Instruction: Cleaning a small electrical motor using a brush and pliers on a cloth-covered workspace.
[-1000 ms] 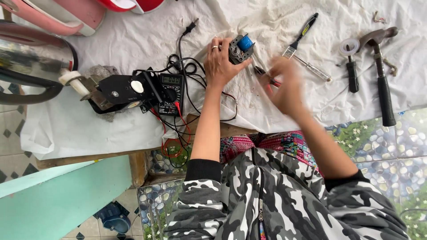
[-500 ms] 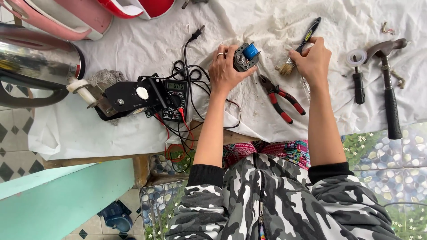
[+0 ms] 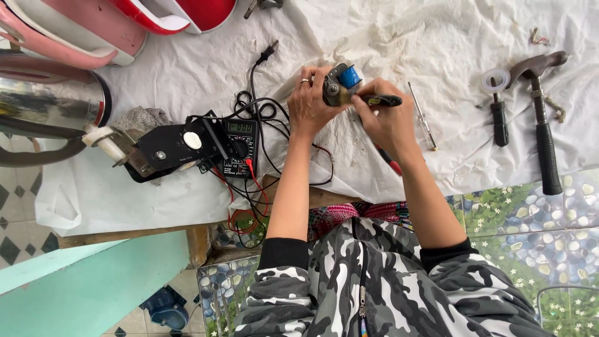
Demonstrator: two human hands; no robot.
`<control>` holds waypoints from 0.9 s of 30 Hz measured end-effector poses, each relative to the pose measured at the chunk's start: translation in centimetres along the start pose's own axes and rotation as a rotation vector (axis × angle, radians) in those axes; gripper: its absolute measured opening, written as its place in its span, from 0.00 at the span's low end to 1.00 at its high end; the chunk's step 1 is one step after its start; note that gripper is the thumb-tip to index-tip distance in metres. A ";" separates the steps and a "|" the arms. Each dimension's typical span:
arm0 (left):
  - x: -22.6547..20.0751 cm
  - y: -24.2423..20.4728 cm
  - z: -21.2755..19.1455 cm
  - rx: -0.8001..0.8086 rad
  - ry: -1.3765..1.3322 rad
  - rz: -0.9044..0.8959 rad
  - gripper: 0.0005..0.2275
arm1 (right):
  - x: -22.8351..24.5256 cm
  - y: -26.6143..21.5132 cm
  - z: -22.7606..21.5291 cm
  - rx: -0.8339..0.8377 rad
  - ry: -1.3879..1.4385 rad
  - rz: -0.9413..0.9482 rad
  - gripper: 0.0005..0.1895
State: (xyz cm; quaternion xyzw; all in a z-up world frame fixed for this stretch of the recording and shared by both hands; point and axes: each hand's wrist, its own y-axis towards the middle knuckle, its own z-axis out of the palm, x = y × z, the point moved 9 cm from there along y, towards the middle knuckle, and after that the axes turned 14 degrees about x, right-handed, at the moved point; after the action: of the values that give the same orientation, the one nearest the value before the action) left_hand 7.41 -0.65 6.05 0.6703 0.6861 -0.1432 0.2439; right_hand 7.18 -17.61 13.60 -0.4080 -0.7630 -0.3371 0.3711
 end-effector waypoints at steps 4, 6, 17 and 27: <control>-0.3 0.3 0.3 -0.015 0.093 0.115 0.38 | 2.8 0.1 -1.1 -0.037 -0.032 -0.005 0.05; -0.5 0.2 -0.3 0.012 0.062 0.097 0.36 | 1.6 0.2 0.1 0.014 0.138 0.019 0.06; -0.2 0.5 0.1 0.020 0.040 0.068 0.40 | 1.3 -0.8 -2.0 0.014 -0.027 -0.097 0.09; 1.0 0.6 1.4 0.044 0.024 0.049 0.42 | -0.5 -0.8 -1.5 0.022 0.036 -0.133 0.11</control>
State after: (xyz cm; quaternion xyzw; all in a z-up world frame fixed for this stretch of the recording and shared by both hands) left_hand 8.27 -0.53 4.40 0.6936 0.6693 -0.1440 0.2243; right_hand 7.10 -19.37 13.70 -0.3463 -0.7852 -0.3600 0.3659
